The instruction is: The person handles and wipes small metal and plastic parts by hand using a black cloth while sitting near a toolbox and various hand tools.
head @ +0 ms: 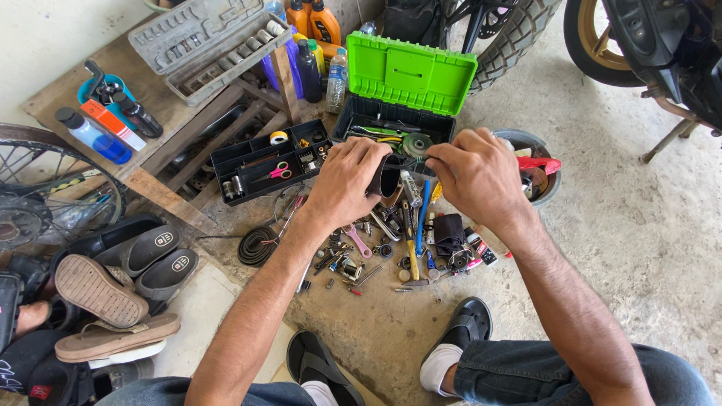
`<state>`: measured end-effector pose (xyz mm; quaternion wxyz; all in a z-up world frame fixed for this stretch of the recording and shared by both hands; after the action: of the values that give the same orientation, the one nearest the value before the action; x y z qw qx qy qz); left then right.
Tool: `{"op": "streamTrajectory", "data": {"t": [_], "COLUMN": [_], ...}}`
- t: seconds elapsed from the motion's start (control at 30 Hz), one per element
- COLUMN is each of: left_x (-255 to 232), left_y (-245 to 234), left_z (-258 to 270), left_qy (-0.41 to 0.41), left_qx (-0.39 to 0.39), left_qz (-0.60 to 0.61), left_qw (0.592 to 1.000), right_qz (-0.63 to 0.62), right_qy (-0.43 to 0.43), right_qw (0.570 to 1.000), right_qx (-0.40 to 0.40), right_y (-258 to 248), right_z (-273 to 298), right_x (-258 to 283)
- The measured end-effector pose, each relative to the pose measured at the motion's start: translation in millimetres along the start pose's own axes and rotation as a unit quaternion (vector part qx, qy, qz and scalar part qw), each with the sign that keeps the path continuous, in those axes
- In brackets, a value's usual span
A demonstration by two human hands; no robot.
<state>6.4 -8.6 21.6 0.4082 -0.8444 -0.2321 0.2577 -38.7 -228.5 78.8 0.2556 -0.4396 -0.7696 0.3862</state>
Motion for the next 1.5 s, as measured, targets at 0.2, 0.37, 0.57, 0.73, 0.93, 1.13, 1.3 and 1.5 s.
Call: {"op": "streamTrajectory", "data": {"t": [0.2, 0.37, 0.57, 0.73, 0.93, 1.13, 1.3, 1.5], "left_x": [5.3, 17.6, 20.5, 5.7, -14.2, -29.9, -36.3, -29.3], "left_y": [7.0, 2.5, -14.5, -24.3, -39.8, -51.2, -51.1, -35.8], "left_z": [-1.5, -1.1, 1.5, -5.1, -7.5, -9.9, -9.3, -5.4], "left_qy": [-0.023, -0.067, -0.052, -0.044, -0.032, -0.037, -0.025, -0.077], "left_qx": [0.032, 0.03, -0.032, -0.089, -0.155, -0.206, -0.227, -0.182], "left_qz": [-0.002, 0.036, 0.048, 0.061, 0.16, 0.252, 0.25, 0.315], "left_qw": [0.999, 0.997, 0.997, 0.993, 0.974, 0.945, 0.941, 0.928], "right_qz": [0.037, -0.012, -0.27, -0.58, -0.689, -0.754, -0.803, -0.759], "right_qy": [-0.022, -0.01, 0.16, 0.389, 0.445, 0.379, 0.326, 0.344], "right_qw": [0.998, 0.999, 0.949, 0.705, 0.543, 0.488, 0.457, 0.538], "right_qx": [-0.038, -0.046, -0.003, 0.121, 0.179, 0.225, 0.2, 0.127], "right_y": [-10.2, -8.7, 20.8, 51.5, 69.8, 67.9, 56.6, 49.7], "right_z": [0.5, -0.3, 3.4, 11.7, 19.2, 20.9, 21.3, 18.8], "right_x": [-2.0, -22.1, -32.0, -6.9, 12.0, 13.7, 7.9, -2.0]}}
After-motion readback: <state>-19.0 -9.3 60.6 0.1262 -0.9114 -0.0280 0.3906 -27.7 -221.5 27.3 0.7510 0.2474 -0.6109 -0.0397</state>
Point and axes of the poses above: each hand's wrist, its own z-axis away from the middle knuckle, its own y-axis out of the palm, x = y × z, the point moved 2 cm from there along -z, towards the middle knuckle
